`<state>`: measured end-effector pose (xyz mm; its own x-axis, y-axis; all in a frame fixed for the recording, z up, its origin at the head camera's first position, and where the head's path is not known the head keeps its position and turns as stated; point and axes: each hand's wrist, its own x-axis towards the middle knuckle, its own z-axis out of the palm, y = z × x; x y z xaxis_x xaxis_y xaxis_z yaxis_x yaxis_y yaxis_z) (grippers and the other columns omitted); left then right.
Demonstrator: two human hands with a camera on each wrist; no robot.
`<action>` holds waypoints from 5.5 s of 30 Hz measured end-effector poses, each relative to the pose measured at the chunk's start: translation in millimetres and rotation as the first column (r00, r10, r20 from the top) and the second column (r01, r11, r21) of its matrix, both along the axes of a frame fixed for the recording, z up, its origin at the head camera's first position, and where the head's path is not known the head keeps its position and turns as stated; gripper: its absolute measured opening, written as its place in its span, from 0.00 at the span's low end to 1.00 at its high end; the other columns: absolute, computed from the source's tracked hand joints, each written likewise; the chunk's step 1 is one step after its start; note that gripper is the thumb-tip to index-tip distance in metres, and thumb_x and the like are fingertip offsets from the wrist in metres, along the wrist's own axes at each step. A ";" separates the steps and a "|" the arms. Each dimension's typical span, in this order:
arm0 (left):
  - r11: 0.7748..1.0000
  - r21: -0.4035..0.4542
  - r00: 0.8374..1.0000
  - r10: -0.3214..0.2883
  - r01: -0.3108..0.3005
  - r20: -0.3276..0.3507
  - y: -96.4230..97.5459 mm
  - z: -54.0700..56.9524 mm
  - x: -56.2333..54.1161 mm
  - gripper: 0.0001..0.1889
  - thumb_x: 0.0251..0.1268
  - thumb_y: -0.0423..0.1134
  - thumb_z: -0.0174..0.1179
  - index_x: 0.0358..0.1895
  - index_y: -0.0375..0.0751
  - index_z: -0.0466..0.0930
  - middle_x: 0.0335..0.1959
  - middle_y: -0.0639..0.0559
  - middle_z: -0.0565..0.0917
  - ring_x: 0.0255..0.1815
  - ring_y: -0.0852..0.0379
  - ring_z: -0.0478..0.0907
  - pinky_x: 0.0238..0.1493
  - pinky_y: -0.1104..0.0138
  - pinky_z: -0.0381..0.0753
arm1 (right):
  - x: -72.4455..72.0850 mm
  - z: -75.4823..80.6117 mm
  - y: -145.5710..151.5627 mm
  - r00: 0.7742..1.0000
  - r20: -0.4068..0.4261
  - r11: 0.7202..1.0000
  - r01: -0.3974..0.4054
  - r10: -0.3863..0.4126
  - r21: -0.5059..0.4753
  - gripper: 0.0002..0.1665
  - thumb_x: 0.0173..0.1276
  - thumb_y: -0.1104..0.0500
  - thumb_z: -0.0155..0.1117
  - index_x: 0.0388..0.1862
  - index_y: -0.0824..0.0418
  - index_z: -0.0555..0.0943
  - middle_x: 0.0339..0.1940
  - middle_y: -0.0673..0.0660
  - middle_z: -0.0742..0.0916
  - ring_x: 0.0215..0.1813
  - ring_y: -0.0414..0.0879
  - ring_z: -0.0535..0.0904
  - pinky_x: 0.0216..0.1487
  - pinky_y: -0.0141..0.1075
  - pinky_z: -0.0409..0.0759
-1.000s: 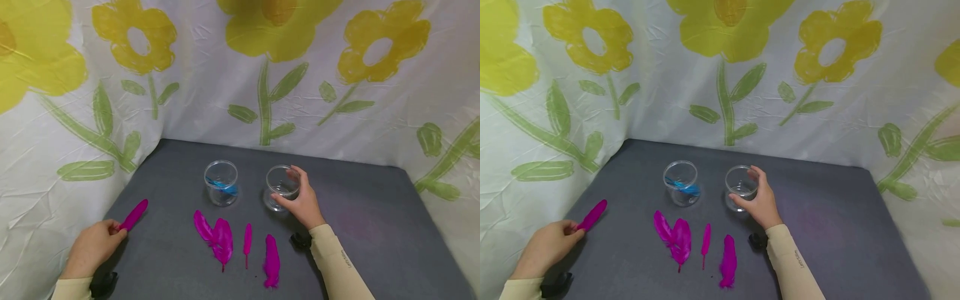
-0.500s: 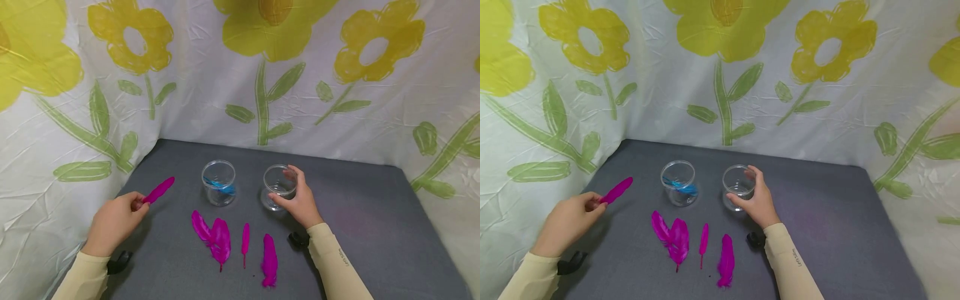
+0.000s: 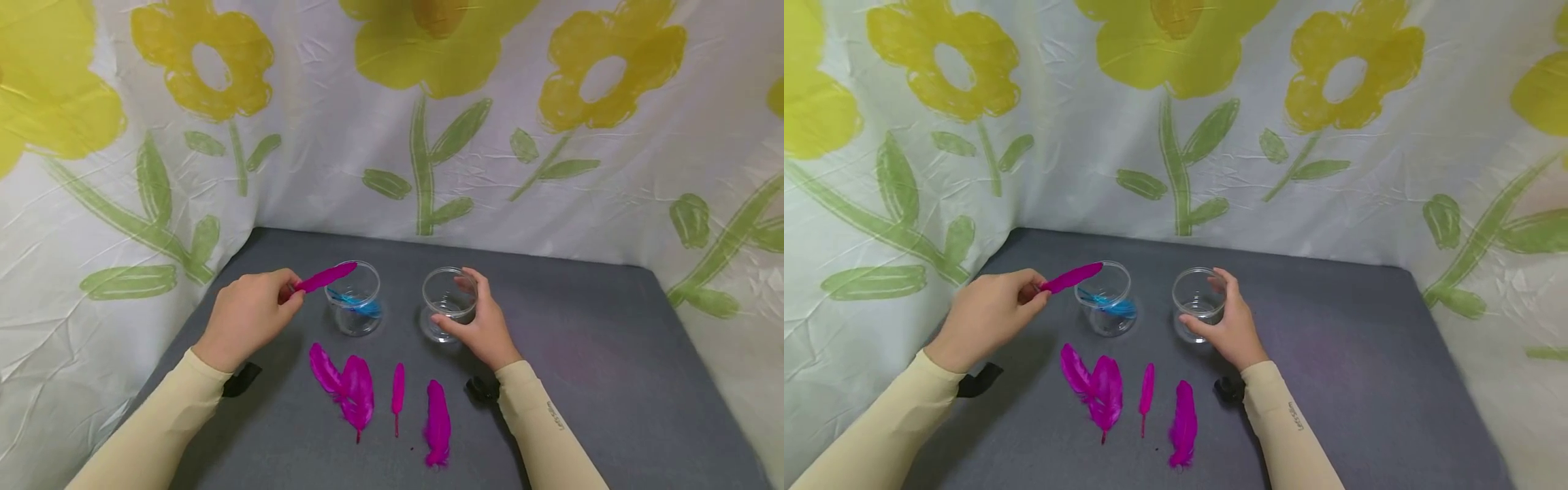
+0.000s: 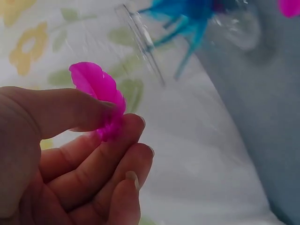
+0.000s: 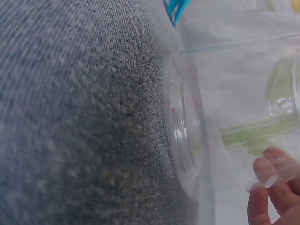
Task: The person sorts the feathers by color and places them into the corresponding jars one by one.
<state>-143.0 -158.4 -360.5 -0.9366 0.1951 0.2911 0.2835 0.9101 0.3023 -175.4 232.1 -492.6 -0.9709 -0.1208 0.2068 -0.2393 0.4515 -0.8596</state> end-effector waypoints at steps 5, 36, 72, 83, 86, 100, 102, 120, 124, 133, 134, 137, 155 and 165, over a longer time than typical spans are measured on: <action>0.996 -0.049 0.997 -0.074 0.073 -0.009 28.0 6.9 -10.6 0.04 0.70 0.38 0.65 0.39 0.50 0.90 0.17 0.61 0.75 0.19 0.61 0.70 0.19 0.64 0.67 | -0.3 -0.7 -1.7 1.000 0.004 1.000 -0.004 0.004 -0.016 0.64 0.63 0.39 0.84 0.87 0.42 0.53 0.82 0.57 0.76 0.84 0.51 0.69 0.81 0.63 0.65; 0.901 -0.293 0.940 -0.341 0.321 -0.016 160.3 22.0 -52.6 0.08 0.69 0.33 0.64 0.35 0.49 0.92 0.29 0.54 0.90 0.28 0.55 0.85 0.23 0.60 0.82 | -1.3 -2.7 -2.7 1.000 0.002 0.998 -0.031 0.031 -0.047 0.62 0.62 0.40 0.84 0.85 0.38 0.54 0.80 0.52 0.77 0.81 0.52 0.72 0.78 0.61 0.71; 0.928 -0.231 0.940 -0.325 0.294 -0.109 161.7 0.3 -41.7 0.06 0.70 0.44 0.70 0.37 0.47 0.91 0.27 0.55 0.86 0.25 0.56 0.81 0.20 0.65 0.76 | -1.5 -2.8 -1.8 1.000 -0.006 0.998 -0.019 0.019 -0.068 0.61 0.62 0.43 0.86 0.84 0.36 0.56 0.77 0.52 0.79 0.81 0.50 0.73 0.80 0.62 0.70; 0.944 -0.154 0.929 -0.319 0.292 -0.186 118.8 -2.4 -5.8 0.06 0.66 0.45 0.75 0.38 0.49 0.91 0.26 0.61 0.84 0.26 0.63 0.78 0.19 0.69 0.73 | -0.8 -4.4 9.1 1.000 -0.018 0.999 -0.006 0.005 -0.054 0.61 0.62 0.43 0.85 0.85 0.38 0.55 0.78 0.49 0.78 0.82 0.49 0.71 0.80 0.62 0.68; 0.944 -0.145 0.932 -0.320 0.297 -0.169 106.5 -9.3 1.6 0.05 0.65 0.44 0.76 0.37 0.49 0.91 0.25 0.61 0.82 0.24 0.64 0.75 0.18 0.71 0.70 | 0.1 -4.0 10.5 1.000 -0.013 0.999 0.001 -0.001 -0.046 0.62 0.62 0.43 0.85 0.85 0.39 0.55 0.78 0.49 0.78 0.82 0.49 0.71 0.81 0.63 0.68; 0.900 -0.247 0.911 -0.395 0.358 -0.117 81.6 -49.4 30.4 0.05 0.61 0.42 0.76 0.35 0.50 0.89 0.29 0.60 0.86 0.30 0.60 0.81 0.26 0.66 0.81 | -0.3 -4.0 6.9 1.000 -0.018 0.999 0.006 -0.007 -0.047 0.62 0.62 0.44 0.85 0.85 0.42 0.55 0.79 0.58 0.78 0.81 0.52 0.72 0.82 0.64 0.66; 0.877 -0.266 0.889 -0.442 0.401 -0.120 84.8 -55.7 36.2 0.04 0.60 0.40 0.75 0.35 0.50 0.89 0.30 0.60 0.87 0.31 0.59 0.83 0.29 0.65 0.84 | -0.9 -3.6 5.2 1.000 -0.022 0.999 0.005 -0.006 -0.046 0.62 0.62 0.44 0.86 0.85 0.42 0.56 0.78 0.58 0.79 0.81 0.51 0.72 0.81 0.63 0.66; 0.589 -0.455 0.624 -0.776 0.668 -0.088 135.4 -75.6 81.0 0.04 0.67 0.44 0.72 0.34 0.56 0.87 0.28 0.63 0.83 0.29 0.64 0.79 0.27 0.73 0.73 | -3.5 -6.2 -5.0 1.000 -0.022 1.000 -0.019 0.018 -0.023 0.61 0.62 0.41 0.85 0.85 0.37 0.55 0.78 0.51 0.79 0.81 0.49 0.73 0.76 0.60 0.72; 0.521 -0.490 0.575 -0.816 0.698 -0.049 144.1 -80.9 88.0 0.04 0.70 0.44 0.70 0.35 0.58 0.86 0.29 0.64 0.82 0.29 0.65 0.78 0.27 0.73 0.73 | -3.2 -6.3 -4.6 1.000 -0.022 0.999 -0.017 0.016 -0.027 0.61 0.62 0.42 0.85 0.85 0.37 0.55 0.77 0.50 0.79 0.81 0.49 0.73 0.77 0.61 0.71; 0.286 -0.624 0.413 -0.908 0.727 0.065 158.8 -91.6 98.1 0.06 0.83 0.50 0.60 0.49 0.65 0.87 0.44 0.67 0.86 0.40 0.69 0.80 0.42 0.74 0.81 | -1.9 -6.8 -5.0 1.000 -0.020 1.000 -0.019 0.018 -0.021 0.61 0.63 0.42 0.85 0.85 0.38 0.55 0.78 0.52 0.79 0.81 0.50 0.72 0.80 0.64 0.68; 0.267 -0.637 0.392 -0.918 0.723 0.060 160.2 -92.3 99.0 0.08 0.84 0.50 0.58 0.48 0.65 0.87 0.44 0.67 0.86 0.40 0.69 0.80 0.42 0.73 0.81 | -1.8 -6.7 -4.9 1.000 -0.020 1.000 -0.018 0.018 -0.020 0.61 0.63 0.42 0.85 0.85 0.38 0.55 0.78 0.52 0.79 0.81 0.50 0.72 0.80 0.64 0.68; 0.234 -0.661 0.342 -0.939 0.713 0.037 163.9 -95.0 100.7 0.12 0.87 0.50 0.52 0.47 0.66 0.87 0.44 0.68 0.85 0.43 0.69 0.80 0.44 0.72 0.80 | -1.6 -6.5 -4.6 1.000 -0.021 1.000 -0.019 0.018 -0.022 0.61 0.63 0.43 0.85 0.85 0.39 0.55 0.78 0.53 0.79 0.81 0.51 0.72 0.81 0.65 0.67; 0.141 -0.617 0.281 -0.950 0.774 0.136 171.8 -95.2 96.7 0.16 0.87 0.52 0.50 0.53 0.65 0.91 0.49 0.68 0.90 0.48 0.70 0.85 0.50 0.73 0.82 | -1.6 -5.6 -4.4 1.000 -0.017 0.999 -0.025 0.025 -0.019 0.61 0.63 0.42 0.84 0.85 0.38 0.54 0.79 0.53 0.78 0.82 0.50 0.72 0.81 0.65 0.67; 0.131 -0.595 0.256 -0.958 0.793 0.130 175.7 -99.3 95.1 0.16 0.88 0.51 0.49 0.50 0.63 0.90 0.46 0.67 0.90 0.46 0.70 0.86 0.48 0.74 0.82 | -2.5 -4.6 -4.1 0.999 -0.027 0.999 -0.025 0.024 -0.020 0.62 0.63 0.44 0.85 0.85 0.39 0.55 0.79 0.55 0.78 0.81 0.50 0.72 0.77 0.60 0.71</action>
<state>-48.0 17.3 -459.9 0.0762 0.9971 -0.0071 0.9614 -0.0753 -0.2647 -177.9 227.9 -497.2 -0.9617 -0.1400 0.2354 -0.2732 0.4274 -0.8618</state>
